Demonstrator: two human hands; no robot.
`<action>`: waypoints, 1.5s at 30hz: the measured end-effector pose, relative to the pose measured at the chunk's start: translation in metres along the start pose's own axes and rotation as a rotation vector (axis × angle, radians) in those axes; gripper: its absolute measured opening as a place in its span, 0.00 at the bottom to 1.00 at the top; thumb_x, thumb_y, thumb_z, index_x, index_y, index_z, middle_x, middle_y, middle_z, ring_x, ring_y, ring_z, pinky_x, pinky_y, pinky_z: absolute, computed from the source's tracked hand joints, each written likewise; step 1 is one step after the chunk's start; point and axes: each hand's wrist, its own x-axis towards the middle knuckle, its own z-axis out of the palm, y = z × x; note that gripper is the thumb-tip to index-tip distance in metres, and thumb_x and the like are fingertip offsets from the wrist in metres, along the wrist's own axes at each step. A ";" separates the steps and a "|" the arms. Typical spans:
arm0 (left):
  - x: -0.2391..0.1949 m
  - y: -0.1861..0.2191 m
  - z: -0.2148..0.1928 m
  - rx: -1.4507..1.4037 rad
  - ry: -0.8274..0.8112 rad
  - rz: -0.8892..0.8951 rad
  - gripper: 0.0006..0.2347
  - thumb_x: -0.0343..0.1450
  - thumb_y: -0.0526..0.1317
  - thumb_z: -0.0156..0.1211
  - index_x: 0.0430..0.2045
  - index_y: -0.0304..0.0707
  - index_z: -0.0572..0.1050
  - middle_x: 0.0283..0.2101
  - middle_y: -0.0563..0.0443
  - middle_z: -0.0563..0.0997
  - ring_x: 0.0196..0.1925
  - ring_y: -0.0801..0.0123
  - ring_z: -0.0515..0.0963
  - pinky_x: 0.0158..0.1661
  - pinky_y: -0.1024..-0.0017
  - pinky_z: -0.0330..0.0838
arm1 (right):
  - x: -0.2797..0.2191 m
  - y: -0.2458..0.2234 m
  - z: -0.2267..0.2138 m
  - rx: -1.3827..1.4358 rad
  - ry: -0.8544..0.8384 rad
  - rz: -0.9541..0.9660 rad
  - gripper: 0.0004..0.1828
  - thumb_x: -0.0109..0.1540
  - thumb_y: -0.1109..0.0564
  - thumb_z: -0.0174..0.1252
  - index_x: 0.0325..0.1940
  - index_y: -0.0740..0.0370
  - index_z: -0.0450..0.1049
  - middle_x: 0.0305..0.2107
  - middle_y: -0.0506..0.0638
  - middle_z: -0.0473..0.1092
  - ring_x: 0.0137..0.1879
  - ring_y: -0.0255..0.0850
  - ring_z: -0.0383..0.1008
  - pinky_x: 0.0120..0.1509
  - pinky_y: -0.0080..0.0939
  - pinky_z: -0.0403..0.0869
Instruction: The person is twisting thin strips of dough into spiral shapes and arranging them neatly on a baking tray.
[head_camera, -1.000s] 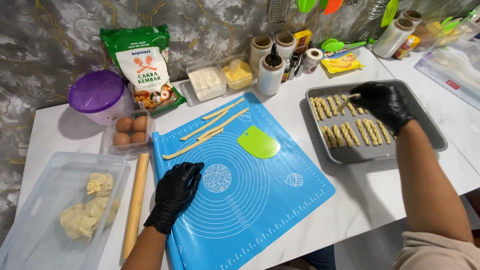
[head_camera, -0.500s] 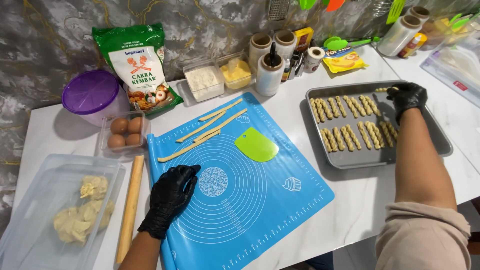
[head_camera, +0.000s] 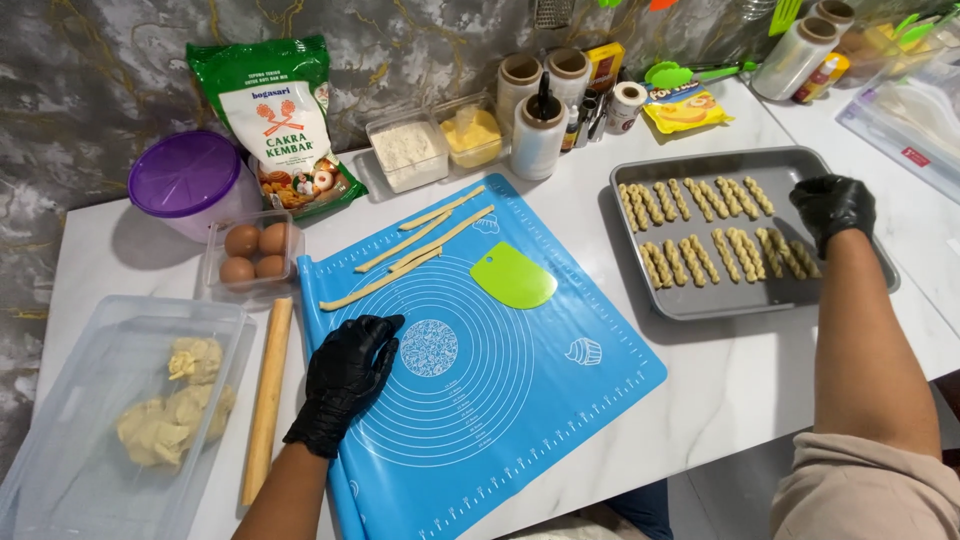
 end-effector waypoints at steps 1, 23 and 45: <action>0.000 -0.001 0.002 0.004 0.001 -0.003 0.13 0.75 0.41 0.56 0.54 0.50 0.79 0.44 0.54 0.84 0.42 0.62 0.82 0.40 0.65 0.78 | -0.011 -0.015 -0.008 0.002 -0.002 -0.004 0.10 0.61 0.45 0.67 0.46 0.43 0.85 0.39 0.53 0.79 0.45 0.54 0.78 0.51 0.52 0.73; -0.009 -0.069 0.024 0.336 0.071 -0.386 0.18 0.71 0.43 0.61 0.57 0.53 0.76 0.53 0.50 0.80 0.51 0.55 0.82 0.48 0.58 0.80 | -0.340 -0.286 0.073 -0.069 -0.456 -0.930 0.29 0.63 0.42 0.59 0.68 0.46 0.70 0.65 0.54 0.66 0.69 0.59 0.67 0.68 0.62 0.71; 0.046 -0.049 0.007 0.484 0.030 -0.244 0.04 0.70 0.49 0.60 0.36 0.64 0.77 0.32 0.62 0.77 0.46 0.60 0.80 0.52 0.54 0.73 | -0.278 -0.237 0.170 -0.169 -0.105 -0.907 0.22 0.67 0.47 0.47 0.66 0.41 0.70 0.60 0.52 0.70 0.69 0.56 0.67 0.68 0.63 0.67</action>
